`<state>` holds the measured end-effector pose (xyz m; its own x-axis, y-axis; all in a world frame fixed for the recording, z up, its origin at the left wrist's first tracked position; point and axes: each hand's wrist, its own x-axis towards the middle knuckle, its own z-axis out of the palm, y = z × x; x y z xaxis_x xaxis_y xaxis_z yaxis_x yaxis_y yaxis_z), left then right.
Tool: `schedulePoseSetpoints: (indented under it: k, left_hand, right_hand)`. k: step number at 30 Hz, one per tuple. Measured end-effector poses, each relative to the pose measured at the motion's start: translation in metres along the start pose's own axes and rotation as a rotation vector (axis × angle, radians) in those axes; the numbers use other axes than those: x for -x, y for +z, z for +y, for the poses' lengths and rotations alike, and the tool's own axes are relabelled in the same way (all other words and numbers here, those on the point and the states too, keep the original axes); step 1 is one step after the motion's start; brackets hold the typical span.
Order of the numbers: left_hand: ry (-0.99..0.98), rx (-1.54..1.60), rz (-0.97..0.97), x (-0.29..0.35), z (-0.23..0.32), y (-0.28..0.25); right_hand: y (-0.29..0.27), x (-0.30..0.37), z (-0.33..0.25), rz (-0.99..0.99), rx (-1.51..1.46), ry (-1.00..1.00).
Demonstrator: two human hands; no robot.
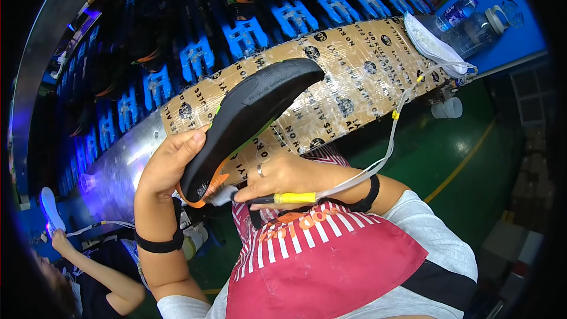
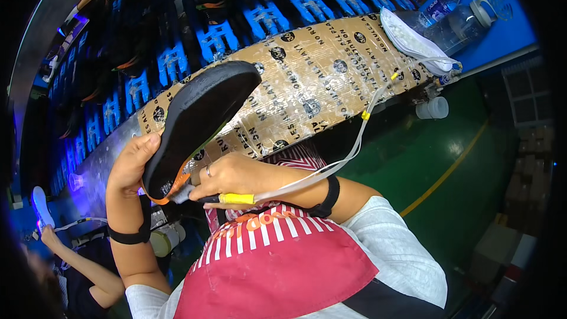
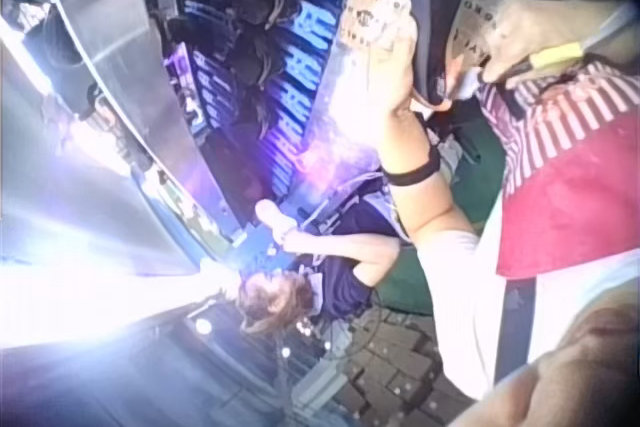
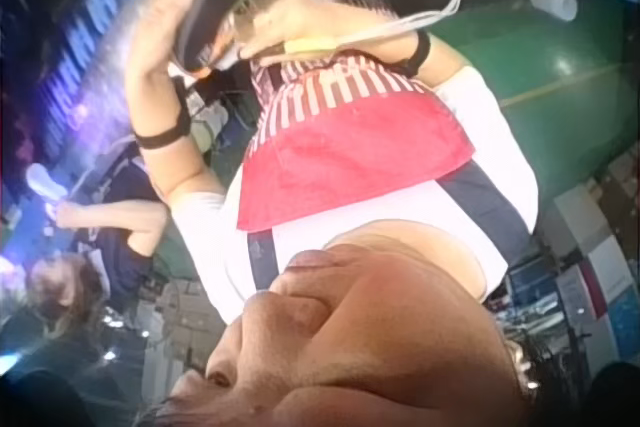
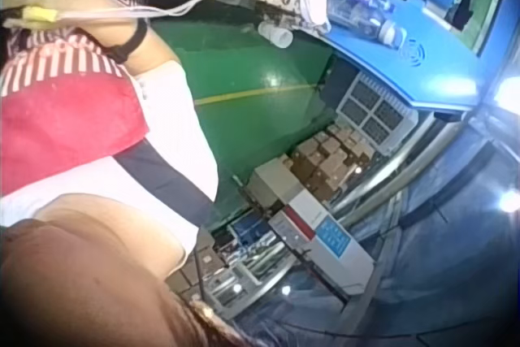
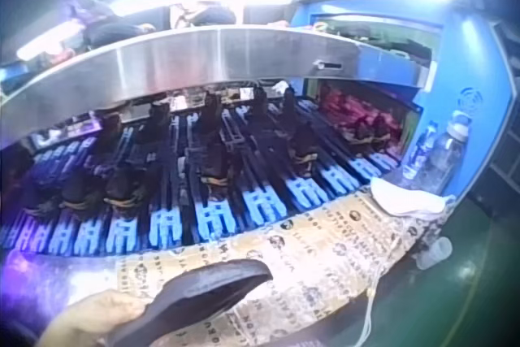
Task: Applying adhesive or primer to shoe soles using a brush on a manufacturing line.
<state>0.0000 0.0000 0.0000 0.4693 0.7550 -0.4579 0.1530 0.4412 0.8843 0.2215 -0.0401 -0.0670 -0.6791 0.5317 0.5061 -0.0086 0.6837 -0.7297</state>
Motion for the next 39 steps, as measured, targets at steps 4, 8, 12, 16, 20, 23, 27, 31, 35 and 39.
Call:
schedulePoseSetpoints:
  k: [4, 8, 12, 16, 20, 23, 27, 31, 35, 39]
  left_hand:
    - [-0.020, 0.070, 0.036, 0.001, -0.007, -0.006]
    - [-0.002, 0.184, 0.073, -0.004, -0.015, 0.001]
    - [0.040, 0.356, 0.261, -0.006, -0.024, 0.006]
    - [0.335, 0.508, 0.449, -0.011, -0.041, 0.000]
    - [0.968, 0.668, 0.304, -0.010, -0.056, 0.007]
    - [0.741, 0.534, 0.653, -0.010, -0.063, 0.013]
    - [0.433, -0.258, 0.620, 0.002, -0.111, 0.004]
    - [0.581, 0.200, 0.358, 0.004, -0.122, 0.035]
    - [0.242, 1.356, -0.114, 0.015, -0.121, 0.051]
    - [0.143, 1.370, -0.397, 0.011, -0.137, 0.057]
  right_hand:
    - [-0.009, -0.003, -0.006, 0.020, -0.209, 0.035]
    - [-0.005, -0.005, -0.004, 0.153, -0.274, 0.143]
    - [-0.012, -0.001, -0.004, 0.017, -0.411, 0.182]
    - [-0.031, 0.005, -0.006, 0.198, -0.483, 0.355]
    - [-0.040, 0.012, -0.002, 0.414, -0.482, 0.371]
    - [-0.049, 0.015, -0.008, 0.514, -0.487, 0.485]
    - [-0.052, 0.017, -0.007, 0.636, -0.580, 0.510]
    - [-0.051, 0.020, -0.002, 0.701, -0.675, 0.514]
    - [-0.051, 0.012, -0.007, 0.721, -0.672, 0.553]
    - [-0.046, 0.007, -0.009, 0.743, -0.727, 0.584]
